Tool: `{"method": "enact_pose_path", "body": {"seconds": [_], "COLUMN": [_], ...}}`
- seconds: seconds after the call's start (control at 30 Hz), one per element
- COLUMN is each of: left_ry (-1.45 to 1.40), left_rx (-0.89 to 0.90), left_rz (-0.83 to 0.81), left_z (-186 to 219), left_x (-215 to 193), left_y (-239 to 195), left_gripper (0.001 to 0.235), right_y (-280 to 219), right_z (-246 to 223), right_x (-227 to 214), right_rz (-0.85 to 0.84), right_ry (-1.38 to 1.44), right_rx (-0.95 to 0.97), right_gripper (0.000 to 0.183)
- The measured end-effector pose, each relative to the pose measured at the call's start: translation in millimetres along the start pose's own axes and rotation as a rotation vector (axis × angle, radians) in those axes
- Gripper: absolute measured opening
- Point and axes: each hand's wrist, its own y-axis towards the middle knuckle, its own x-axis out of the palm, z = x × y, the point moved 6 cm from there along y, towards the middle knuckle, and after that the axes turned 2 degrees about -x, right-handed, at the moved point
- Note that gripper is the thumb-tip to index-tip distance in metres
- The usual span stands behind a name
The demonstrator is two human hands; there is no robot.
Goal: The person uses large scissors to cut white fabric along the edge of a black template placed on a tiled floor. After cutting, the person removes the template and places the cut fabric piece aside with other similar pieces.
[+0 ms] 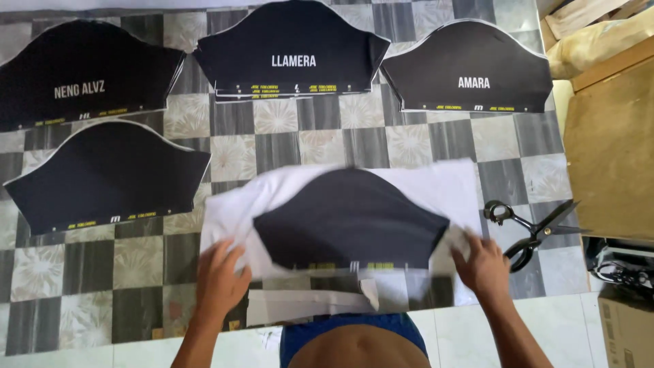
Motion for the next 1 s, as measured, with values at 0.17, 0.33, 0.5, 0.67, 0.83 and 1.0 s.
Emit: {"method": "enact_pose_path", "body": {"seconds": [0.17,0.33,0.5,0.67,0.83,1.0], "left_ry": [-0.066,0.067,0.18,0.029,0.008,0.119], "left_rx": [-0.259,-0.065,-0.132,-0.086,-0.139,-0.109], "left_rz": [0.111,0.254,0.206,-0.086,-0.054,0.221], "left_z": [0,0,-16,-3,-37,-3], "left_x": [-14,9,24,47,63,12], "left_y": [8,104,139,155,192,217], "left_gripper": [0.051,0.037,0.042,0.015,0.016,0.035], "right_y": [9,82,106,119,135,152], "right_z": [7,-23,-34,-25,-33,-44], "right_x": [3,3,-2,8,10,4], "right_rz": [0.136,0.343,0.243,0.086,0.14,0.373], "right_ry": [0.14,-0.02,-0.07,-0.008,0.023,0.01], "right_rx": [-0.151,-0.147,-0.038,0.205,0.183,-0.012], "right_gripper": [0.063,0.056,0.057,0.067,0.067,0.07]}}
